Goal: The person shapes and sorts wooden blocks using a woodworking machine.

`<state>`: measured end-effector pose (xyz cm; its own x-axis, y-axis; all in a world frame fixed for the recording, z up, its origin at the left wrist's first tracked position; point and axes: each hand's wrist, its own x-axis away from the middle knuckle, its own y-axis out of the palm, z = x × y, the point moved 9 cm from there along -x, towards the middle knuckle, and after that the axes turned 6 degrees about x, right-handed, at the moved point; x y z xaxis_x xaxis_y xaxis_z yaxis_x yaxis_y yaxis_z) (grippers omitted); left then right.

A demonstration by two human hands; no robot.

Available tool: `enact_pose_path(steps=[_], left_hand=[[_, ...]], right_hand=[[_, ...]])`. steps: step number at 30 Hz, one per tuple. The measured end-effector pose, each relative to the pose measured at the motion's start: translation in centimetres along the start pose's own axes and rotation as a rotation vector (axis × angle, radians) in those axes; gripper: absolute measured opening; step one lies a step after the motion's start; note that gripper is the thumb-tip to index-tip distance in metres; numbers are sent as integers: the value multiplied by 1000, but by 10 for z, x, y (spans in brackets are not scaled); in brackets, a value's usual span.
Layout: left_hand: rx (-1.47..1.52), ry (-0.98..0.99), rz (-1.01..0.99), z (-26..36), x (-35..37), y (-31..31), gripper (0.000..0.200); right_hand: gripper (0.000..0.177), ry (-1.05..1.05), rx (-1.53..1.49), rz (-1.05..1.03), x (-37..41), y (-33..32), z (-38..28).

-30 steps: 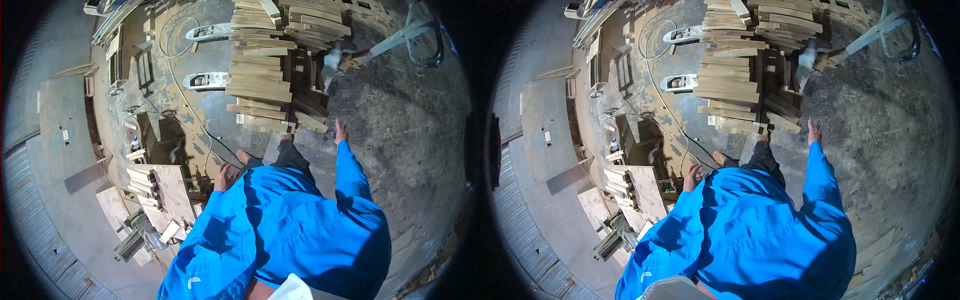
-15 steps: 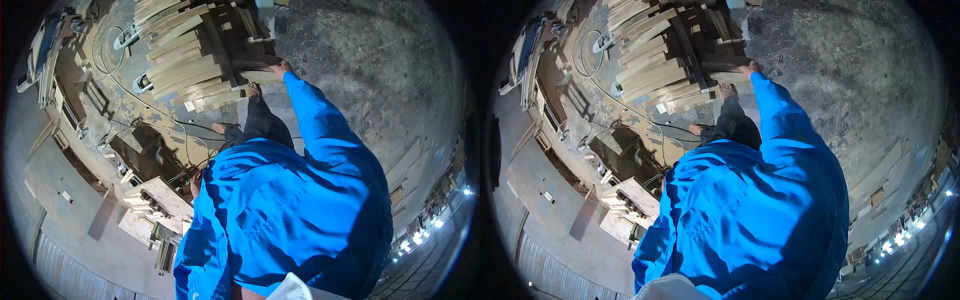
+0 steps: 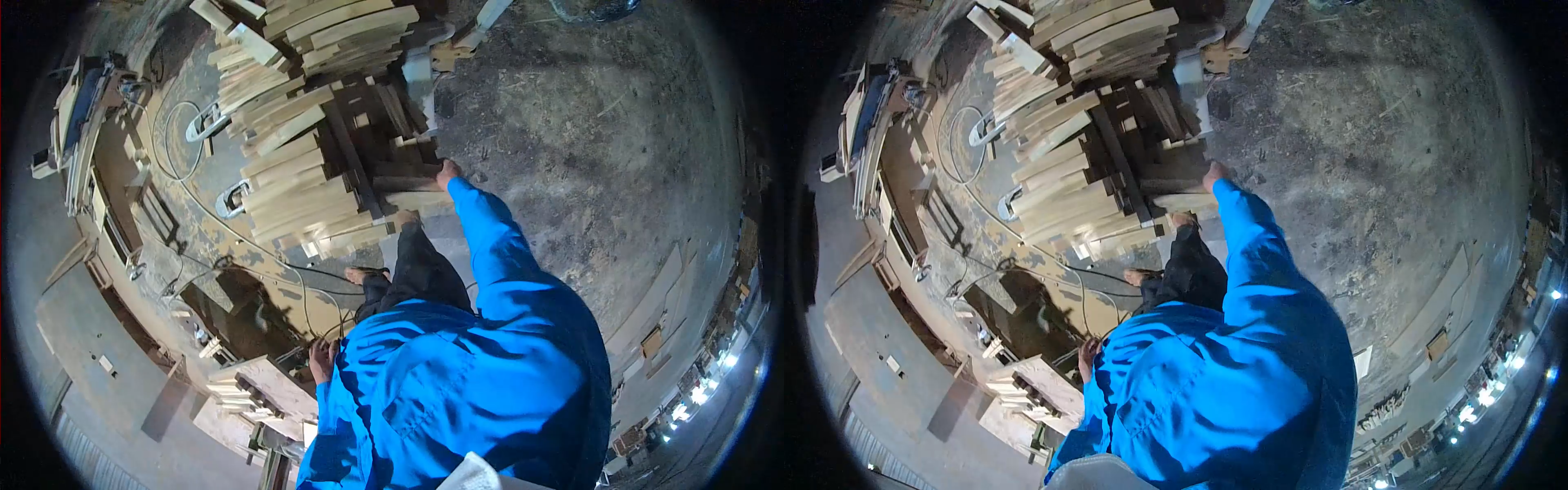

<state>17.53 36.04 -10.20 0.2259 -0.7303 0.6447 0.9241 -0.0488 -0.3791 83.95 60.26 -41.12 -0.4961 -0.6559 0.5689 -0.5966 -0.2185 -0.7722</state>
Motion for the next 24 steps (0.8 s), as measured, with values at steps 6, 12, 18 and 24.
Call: enact_pose_path(steps=[6, 12, 18, 24], left_hand=[[87, 45, -17, 1, -1, 13, 50], [57, 121, -49, -4, -20, 19, 50], [1, 156, -46, -4, -34, 11, 49], [-57, 153, -21, -10, -41, 22, 49]], right_hand=[[49, -12, -49, -64, 29, -77, -32], [69, -235, 84, -42, 49, -90, -59], [110, -608, 350, -20, 64, -79, -101], [128, -644, 584, -268, 104, -69, -121]])
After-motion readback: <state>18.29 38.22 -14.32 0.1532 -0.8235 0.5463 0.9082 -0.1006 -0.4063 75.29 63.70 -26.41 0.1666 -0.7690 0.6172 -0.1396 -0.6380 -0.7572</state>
